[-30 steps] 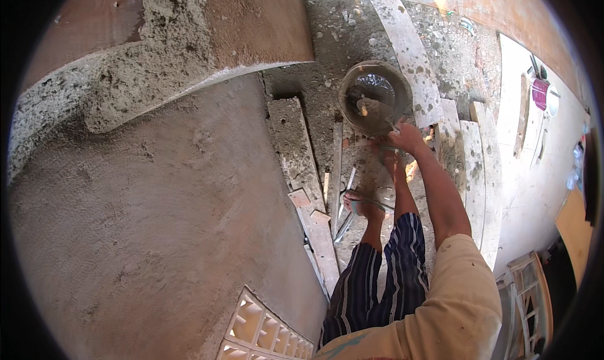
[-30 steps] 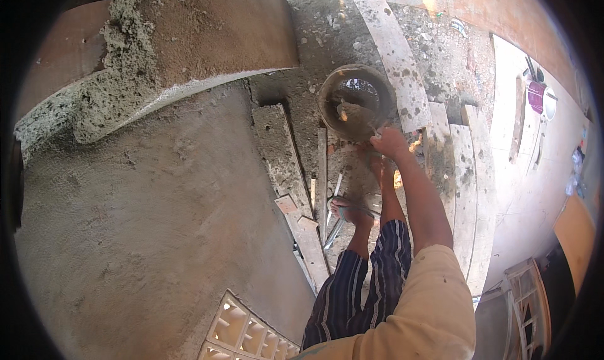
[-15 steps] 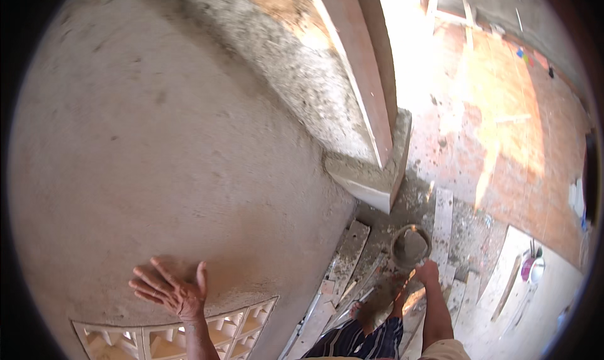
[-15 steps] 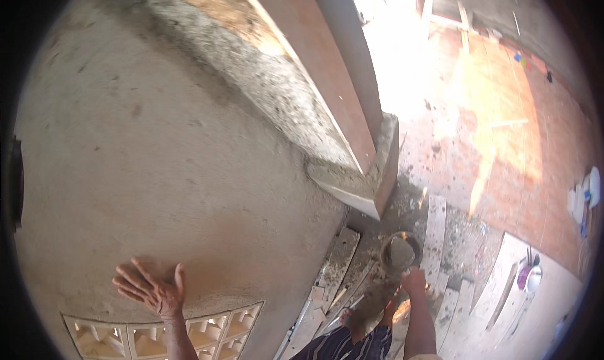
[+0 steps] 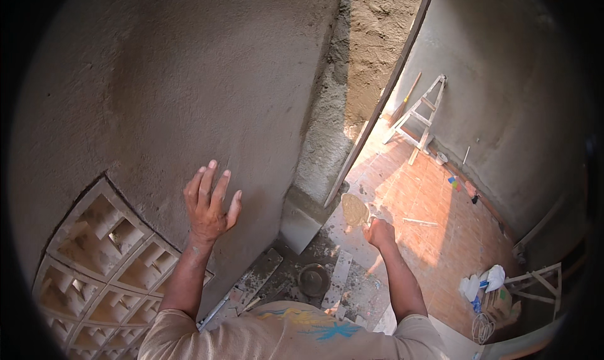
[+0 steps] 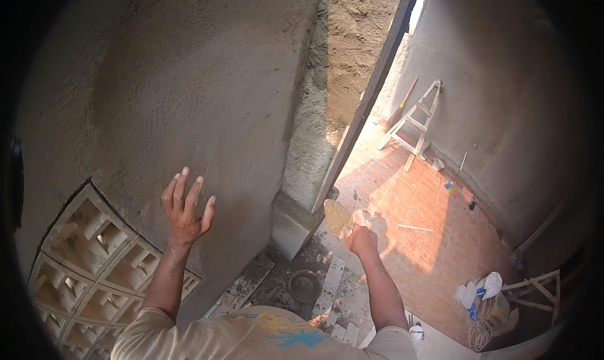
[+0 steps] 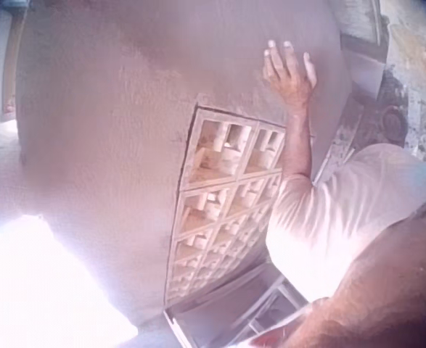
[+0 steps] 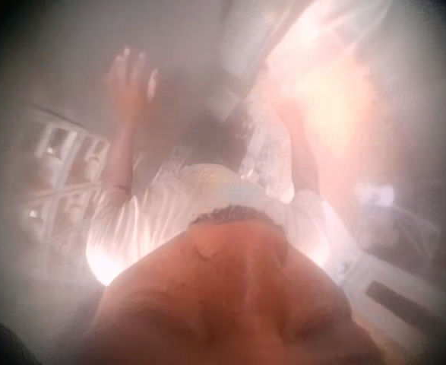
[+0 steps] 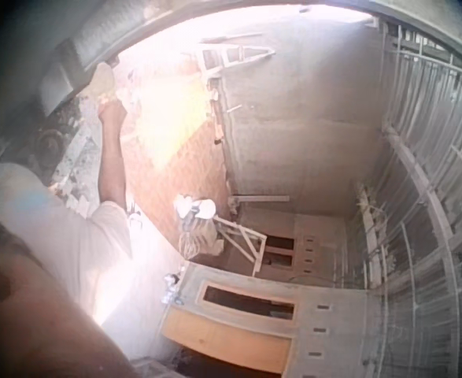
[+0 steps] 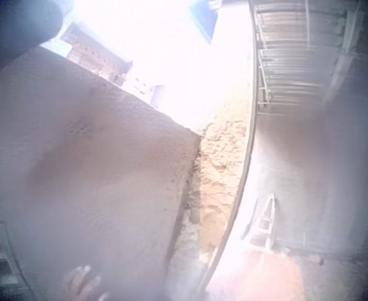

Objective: The person scoops cement from a bucket with a trowel and applies it to a wall, smoothing the surface repeatedly. The person works on a vertical wall section near a decorative tile panel, using a bucket and trowel to transfer and spread the material.

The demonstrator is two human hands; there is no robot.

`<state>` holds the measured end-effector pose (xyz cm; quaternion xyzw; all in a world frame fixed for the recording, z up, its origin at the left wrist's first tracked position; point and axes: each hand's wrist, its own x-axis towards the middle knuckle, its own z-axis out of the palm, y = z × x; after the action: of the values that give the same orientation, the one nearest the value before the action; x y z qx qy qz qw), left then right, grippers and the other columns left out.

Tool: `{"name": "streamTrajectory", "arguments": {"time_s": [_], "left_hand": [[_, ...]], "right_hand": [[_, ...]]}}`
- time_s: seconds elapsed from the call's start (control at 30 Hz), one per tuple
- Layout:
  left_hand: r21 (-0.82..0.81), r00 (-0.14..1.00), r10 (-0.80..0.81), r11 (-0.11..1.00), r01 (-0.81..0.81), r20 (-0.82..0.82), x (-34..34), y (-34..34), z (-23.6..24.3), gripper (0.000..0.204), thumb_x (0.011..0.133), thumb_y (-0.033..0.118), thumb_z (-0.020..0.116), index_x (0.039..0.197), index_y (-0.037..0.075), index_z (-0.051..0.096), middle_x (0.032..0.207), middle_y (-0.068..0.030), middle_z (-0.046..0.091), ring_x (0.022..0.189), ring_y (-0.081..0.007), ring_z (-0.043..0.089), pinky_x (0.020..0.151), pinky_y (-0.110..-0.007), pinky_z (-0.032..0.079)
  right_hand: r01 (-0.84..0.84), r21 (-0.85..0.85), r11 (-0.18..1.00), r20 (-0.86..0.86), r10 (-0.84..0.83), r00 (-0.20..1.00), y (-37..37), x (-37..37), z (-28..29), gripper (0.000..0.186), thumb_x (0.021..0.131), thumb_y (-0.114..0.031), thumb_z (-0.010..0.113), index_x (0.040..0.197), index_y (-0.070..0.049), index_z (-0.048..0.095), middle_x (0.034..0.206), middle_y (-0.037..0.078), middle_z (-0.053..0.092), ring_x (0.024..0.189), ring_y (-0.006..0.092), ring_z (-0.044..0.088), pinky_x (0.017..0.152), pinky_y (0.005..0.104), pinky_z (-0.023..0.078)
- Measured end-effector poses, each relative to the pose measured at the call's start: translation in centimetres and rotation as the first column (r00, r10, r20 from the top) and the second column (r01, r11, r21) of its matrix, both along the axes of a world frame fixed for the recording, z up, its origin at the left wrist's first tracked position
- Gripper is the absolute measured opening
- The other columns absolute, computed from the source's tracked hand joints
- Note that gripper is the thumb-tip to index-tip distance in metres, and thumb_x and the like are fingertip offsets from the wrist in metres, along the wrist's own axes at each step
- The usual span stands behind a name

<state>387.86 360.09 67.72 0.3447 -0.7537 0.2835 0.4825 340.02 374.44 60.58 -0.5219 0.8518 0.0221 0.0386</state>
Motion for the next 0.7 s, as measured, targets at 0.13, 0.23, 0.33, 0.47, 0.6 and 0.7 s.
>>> {"name": "streamTrajectory", "arguments": {"time_s": [0.13,0.23,0.33,0.47,0.6,0.7], "left_hand": [[-0.087,0.996,-0.046,0.995,0.040,-0.075,0.6,-1.9,4.5,0.055,0.093,0.008,0.074,0.144,0.014,0.058,0.155,-0.0154,0.046,0.139,-0.0309,0.047,0.108,-0.045,0.050],[-0.197,0.988,-0.062,0.980,0.034,-0.138,1.7,-3.1,3.7,0.060,0.089,-0.012,0.069,0.143,0.011,0.058,0.153,-0.0163,0.047,0.133,-0.0299,0.054,0.100,-0.041,0.058],[-0.301,0.969,-0.107,0.953,0.036,-0.223,2.3,-4.4,2.7,0.062,0.085,-0.021,0.064,0.139,0.009,0.060,0.149,-0.0158,0.048,0.123,-0.0300,0.059,0.089,-0.039,0.062],[-0.348,0.959,-0.111,0.937,0.014,-0.260,2.5,-4.5,2.4,0.056,0.085,-0.020,0.064,0.134,0.008,0.061,0.143,-0.0155,0.050,0.117,-0.0297,0.061,0.085,-0.039,0.063],[-0.310,0.975,-0.016,0.949,-0.056,-0.222,3.0,-3.9,1.6,0.051,0.085,-0.015,0.068,0.129,0.009,0.061,0.131,-0.0116,0.052,0.113,-0.0262,0.062,0.083,-0.037,0.064],[-0.329,0.973,-0.038,0.944,-0.040,-0.227,1.5,-4.3,2.2,0.048,0.085,-0.014,0.070,0.126,0.009,0.062,0.126,-0.0096,0.051,0.111,-0.0250,0.062,0.083,-0.035,0.064]], "right_hand": [[-0.319,-0.106,0.942,-0.197,0.295,0.935,-3.5,4.3,11.7,0.041,0.094,-0.035,0.068,0.117,-0.001,0.069,0.096,0.027,0.075,0.095,0.0451,0.073,0.087,0.0543,0.058],[-0.520,-0.083,0.850,-0.307,0.474,0.825,-4.9,10.4,20.1,0.030,0.097,-0.028,0.065,0.111,-0.002,0.069,0.094,0.025,0.075,0.093,0.0437,0.074,0.084,0.0535,0.058],[-0.642,-0.046,0.765,-0.309,0.600,0.738,-4.9,16.3,26.3,0.028,0.099,-0.026,0.063,0.110,-0.001,0.068,0.091,0.024,0.074,0.091,0.0441,0.073,0.082,0.0538,0.058],[-0.845,-0.059,0.532,-0.066,0.842,0.535,-3.9,21.3,33.7,0.027,0.102,-0.026,0.063,0.106,0.000,0.069,0.086,0.023,0.072,0.083,0.0401,0.073,0.077,0.0496,0.058],[-0.875,-0.034,0.483,0.528,0.752,0.395,-5.2,21.5,38.6,0.027,0.104,-0.026,0.067,0.102,0.000,0.070,0.077,0.017,0.069,0.068,0.0255,0.071,0.063,0.0376,0.056],[-0.775,0.123,0.619,0.881,0.292,0.373,-10.9,16.0,37.7,0.028,0.104,-0.027,0.070,0.100,0.001,0.071,0.071,0.010,0.066,0.057,0.0154,0.063,0.053,0.0294,0.051]]}}
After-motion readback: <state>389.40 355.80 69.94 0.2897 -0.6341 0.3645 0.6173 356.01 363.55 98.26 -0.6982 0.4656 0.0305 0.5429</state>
